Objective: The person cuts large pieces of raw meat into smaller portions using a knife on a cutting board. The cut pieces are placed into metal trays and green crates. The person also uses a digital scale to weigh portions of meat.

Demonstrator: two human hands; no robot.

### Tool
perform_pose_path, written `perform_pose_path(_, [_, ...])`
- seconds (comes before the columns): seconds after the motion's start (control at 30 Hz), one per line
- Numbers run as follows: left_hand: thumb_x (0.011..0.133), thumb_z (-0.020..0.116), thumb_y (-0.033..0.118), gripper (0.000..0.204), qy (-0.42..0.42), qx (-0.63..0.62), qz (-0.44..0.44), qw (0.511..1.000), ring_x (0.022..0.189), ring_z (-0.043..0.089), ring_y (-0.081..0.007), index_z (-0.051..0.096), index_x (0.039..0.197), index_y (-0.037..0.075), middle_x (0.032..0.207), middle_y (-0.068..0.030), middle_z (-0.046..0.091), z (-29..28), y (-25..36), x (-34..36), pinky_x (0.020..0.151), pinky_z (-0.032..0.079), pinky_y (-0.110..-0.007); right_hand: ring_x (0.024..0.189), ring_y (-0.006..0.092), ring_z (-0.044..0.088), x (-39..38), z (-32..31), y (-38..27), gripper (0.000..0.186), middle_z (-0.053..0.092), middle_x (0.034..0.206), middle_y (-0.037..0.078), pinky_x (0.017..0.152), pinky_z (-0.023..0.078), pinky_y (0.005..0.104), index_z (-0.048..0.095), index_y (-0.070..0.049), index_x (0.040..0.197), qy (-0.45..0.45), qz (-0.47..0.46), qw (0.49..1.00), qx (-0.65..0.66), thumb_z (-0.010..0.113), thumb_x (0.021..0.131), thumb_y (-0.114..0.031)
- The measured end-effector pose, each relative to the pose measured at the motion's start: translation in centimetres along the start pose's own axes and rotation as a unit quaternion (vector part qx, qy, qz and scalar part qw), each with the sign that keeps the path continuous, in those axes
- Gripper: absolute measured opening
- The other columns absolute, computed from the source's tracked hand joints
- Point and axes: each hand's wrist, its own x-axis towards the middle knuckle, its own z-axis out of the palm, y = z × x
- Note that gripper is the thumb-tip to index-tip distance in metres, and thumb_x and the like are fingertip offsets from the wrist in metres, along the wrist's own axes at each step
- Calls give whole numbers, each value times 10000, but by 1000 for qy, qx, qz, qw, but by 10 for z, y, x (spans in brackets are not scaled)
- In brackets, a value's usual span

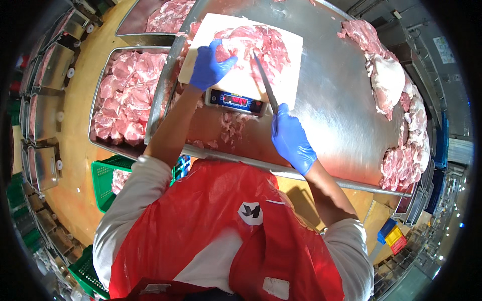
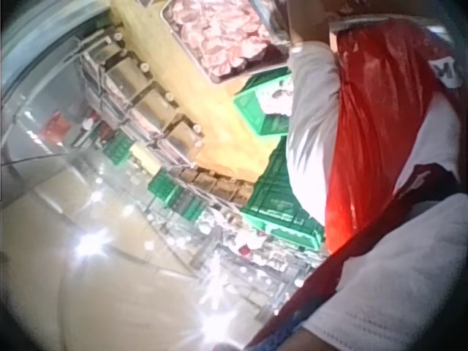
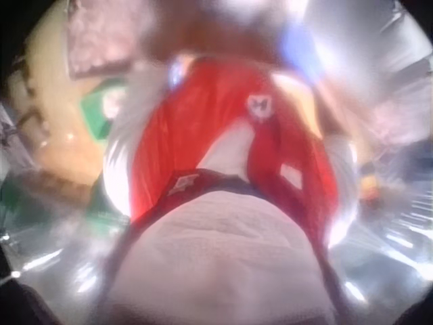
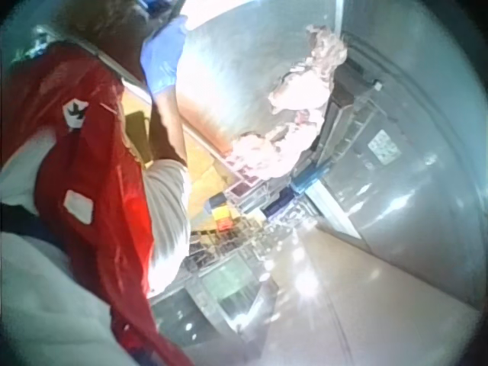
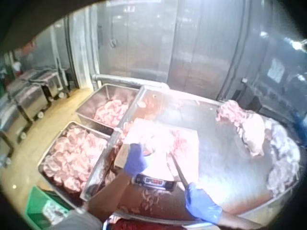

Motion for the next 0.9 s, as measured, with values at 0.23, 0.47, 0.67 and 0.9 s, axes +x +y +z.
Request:
perform_pose_path(0.23, [689,754,72,513,-150,-309,-278,897,968,584,-157,550,1159,41,1011,-77,596,-47,-33,-8,776,521,-317,645,509,587,15,48,-3,149,571,660,311,554,438,575,437,47,1046,137,-59,979,137,483,948,-55])
perform_pose_path(0.47, [639,808,167,629,-71,-230,-242,940,1022,608,-214,545,1191,21,1095,-121,615,-40,-45,-40,869,505,-349,906,484,631,129,97,-72,213,630,840,341,774,497,511,473,99,1073,8,-11,902,431,499,921,-47])
perform_pose_path(0.67, [647,811,228,577,-157,-194,-213,945,920,644,-238,568,1114,-6,980,-114,646,-70,-14,-29,827,507,-354,906,475,646,136,55,-120,234,642,916,339,794,511,513,463,103,1062,25,-40,992,118,487,926,-85])
perform_pose_path(0.9, [714,730,32,485,-119,-286,-182,933,954,592,-162,546,1157,-39,1015,-82,627,-59,-34,-28,855,512,-321,773,424,662,53,79,-70,223,643,846,296,639,513,522,414,57,1094,-47,-69,993,-87,451,971,-126])
